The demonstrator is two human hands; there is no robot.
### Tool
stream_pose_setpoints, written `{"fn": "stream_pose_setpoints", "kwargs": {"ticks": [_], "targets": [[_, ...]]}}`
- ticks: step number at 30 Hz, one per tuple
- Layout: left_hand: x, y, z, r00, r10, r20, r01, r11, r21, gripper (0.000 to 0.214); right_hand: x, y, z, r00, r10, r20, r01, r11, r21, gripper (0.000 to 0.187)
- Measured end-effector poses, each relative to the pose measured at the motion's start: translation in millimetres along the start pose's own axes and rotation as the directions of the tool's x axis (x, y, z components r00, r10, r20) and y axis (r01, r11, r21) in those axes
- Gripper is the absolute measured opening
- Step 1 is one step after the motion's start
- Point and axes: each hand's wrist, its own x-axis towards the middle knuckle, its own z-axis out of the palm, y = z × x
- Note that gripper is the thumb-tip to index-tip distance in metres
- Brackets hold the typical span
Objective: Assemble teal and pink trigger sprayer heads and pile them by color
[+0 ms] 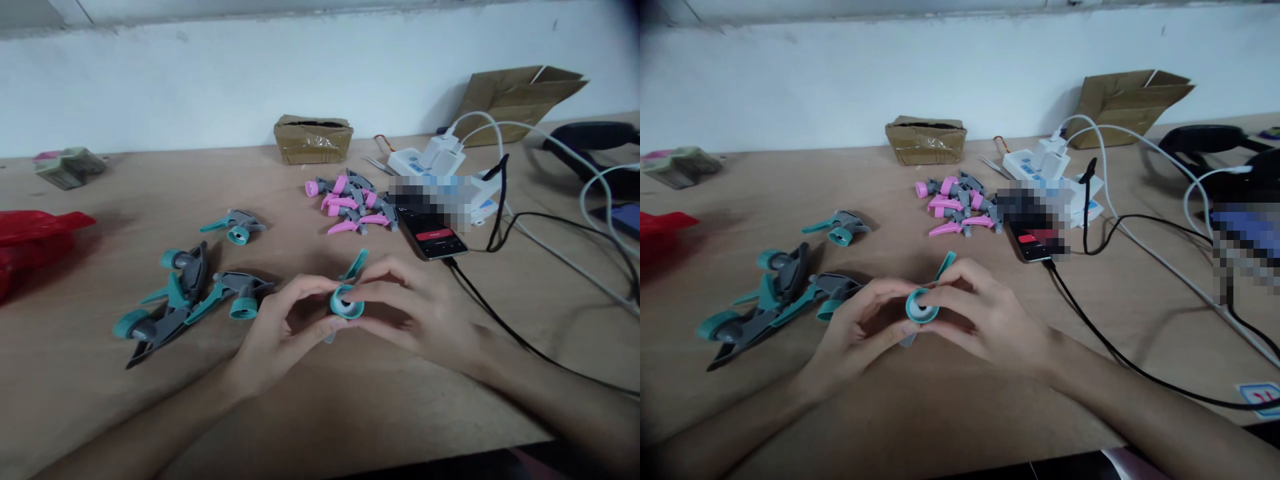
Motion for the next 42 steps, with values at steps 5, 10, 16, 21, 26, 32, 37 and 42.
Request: {"fn": "stream_pose_setpoints", "kwargs": {"ticks": [5, 10, 16, 21, 26, 32, 37, 42], "targets": [[1, -2, 0.1, 0.998, -0.043, 0.038, 0.042, 0.999, 0.034, 0.034, -10, 6, 8, 0.998, -0.031, 0.049, 0.035, 0.995, -0.088, 0.017], [4, -2, -1.1, 1.0, -0.015, 0.01, 0.014, 0.994, 0.108, 0.031, -9, 1, 9, 0.997, -0.024, 0.076, 0.042, 0.967, -0.25, 0.015], [4, -1, -0.7, 1.0, -0.024, 0.001, 0.024, 0.994, 0.107, 0.032, -7, -6, 8, 0.992, 0.048, 0.116, -0.013, 0.957, -0.291, 0.016], [3, -4, -1.5, 0.999, -0.032, 0.017, 0.03, 0.994, 0.104, 0.033, -6, -7, 7, 0.987, 0.053, 0.152, 0.001, 0.941, -0.338, 0.018], [5, -3, -1.3, 0.999, -0.017, 0.039, 0.011, 0.989, 0.146, 0.034, -2, -9, 9, 0.984, 0.048, 0.169, 0.03, 0.901, -0.432, 0.014], [6, -2, -0.8, 0.999, 0.007, 0.052, -0.017, 0.984, 0.177, 0.029, -1, -10, 15, 0.986, 0.04, 0.159, 0.03, 0.91, -0.414, 0.018], [6, 0, -1.9, 0.998, -0.023, 0.054, 0.012, 0.98, 0.2, 0.031, -8, -3, 15, 0.995, 0.019, 0.099, 0.008, 0.965, -0.264, 0.01], [5, 0, -2.7, 0.998, -0.017, 0.054, 0.009, 0.989, 0.146, 0.026, -11, 3, 15, 0.998, 0.045, 0.049, -0.042, 0.998, -0.057, 0.029]]}}
